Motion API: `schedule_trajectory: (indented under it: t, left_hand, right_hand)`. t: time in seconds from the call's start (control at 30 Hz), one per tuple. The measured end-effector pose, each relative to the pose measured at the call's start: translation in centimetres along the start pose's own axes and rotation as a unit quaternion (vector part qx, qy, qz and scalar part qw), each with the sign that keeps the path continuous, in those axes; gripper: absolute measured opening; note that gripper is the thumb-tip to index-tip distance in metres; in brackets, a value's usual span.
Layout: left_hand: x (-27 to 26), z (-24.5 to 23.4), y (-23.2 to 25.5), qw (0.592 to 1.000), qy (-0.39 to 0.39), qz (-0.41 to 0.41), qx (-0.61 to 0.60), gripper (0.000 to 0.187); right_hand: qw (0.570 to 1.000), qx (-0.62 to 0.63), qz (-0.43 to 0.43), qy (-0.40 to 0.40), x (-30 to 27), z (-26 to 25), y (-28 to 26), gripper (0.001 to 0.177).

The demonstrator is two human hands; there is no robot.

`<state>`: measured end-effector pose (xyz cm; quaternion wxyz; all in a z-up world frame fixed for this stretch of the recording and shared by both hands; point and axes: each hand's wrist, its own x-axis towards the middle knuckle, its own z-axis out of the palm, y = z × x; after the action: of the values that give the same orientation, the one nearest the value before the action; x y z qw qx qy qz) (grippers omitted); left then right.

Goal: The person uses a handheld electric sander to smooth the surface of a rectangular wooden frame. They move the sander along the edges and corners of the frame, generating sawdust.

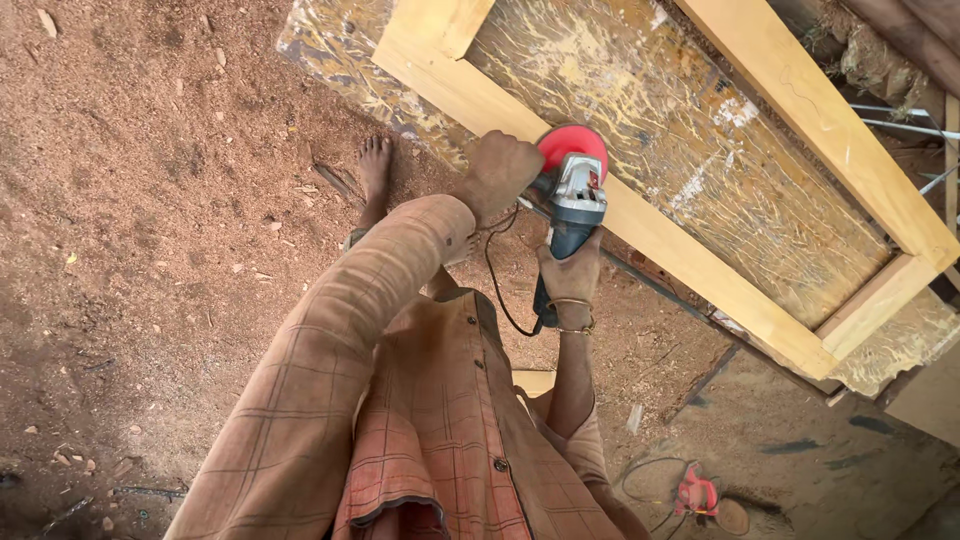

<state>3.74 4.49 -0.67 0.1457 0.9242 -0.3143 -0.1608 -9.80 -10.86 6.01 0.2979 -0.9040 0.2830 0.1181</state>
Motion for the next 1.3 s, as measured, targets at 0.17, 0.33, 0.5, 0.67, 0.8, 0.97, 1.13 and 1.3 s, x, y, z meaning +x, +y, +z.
schedule_trajectory:
  t: [0.17, 0.33, 0.5, 0.67, 0.8, 0.97, 1.13, 1.3]
  left_hand:
    - [-4.9, -4.1, -10.6, 0.992, -0.010, -0.126, 0.002, 0.006]
    - [-6.5, -7.0, -16.2, 0.989, -0.001, -0.146, 0.021, 0.008]
    - [-5.3, -5.3, -13.6, 0.994, -0.012, -0.102, -0.036, 0.007]
    - [-6.1, -3.8, -9.7, 0.990, -0.076, -0.109, -0.045, 0.009]
    - [-5.3, -5.8, -12.8, 0.995, -0.011, -0.093, -0.035, 0.005]
    - [-6.1, -6.4, -16.1, 0.993, -0.024, -0.117, 0.000, 0.008]
    - [-5.1, -6.3, -13.4, 0.989, -0.065, -0.127, 0.026, 0.007]
    - [-2.5, -5.4, -6.6, 0.994, -0.064, -0.079, 0.044, 0.009]
  right_hand:
    - [0.993, -0.058, -0.090, -0.048, 1.9, 5.3, -10.0, 0.070]
    - [0.989, -0.029, -0.117, -0.087, 3.3, 7.5, -15.1, 0.058]
    - [0.994, -0.078, -0.022, -0.080, 1.7, 5.7, -14.2, 0.065]
    - [0.996, -0.045, -0.011, -0.080, -0.8, 3.9, -12.5, 0.066]
    - [0.993, -0.065, -0.045, -0.087, 1.2, 4.8, -15.0, 0.060]
    - [0.990, -0.047, -0.030, -0.127, 2.7, 6.5, -16.2, 0.062]
    - [0.989, -0.050, -0.062, -0.124, 3.2, 4.5, -13.8, 0.065]
    - [0.993, -0.015, -0.032, -0.115, 2.2, 0.3, -8.0, 0.060]
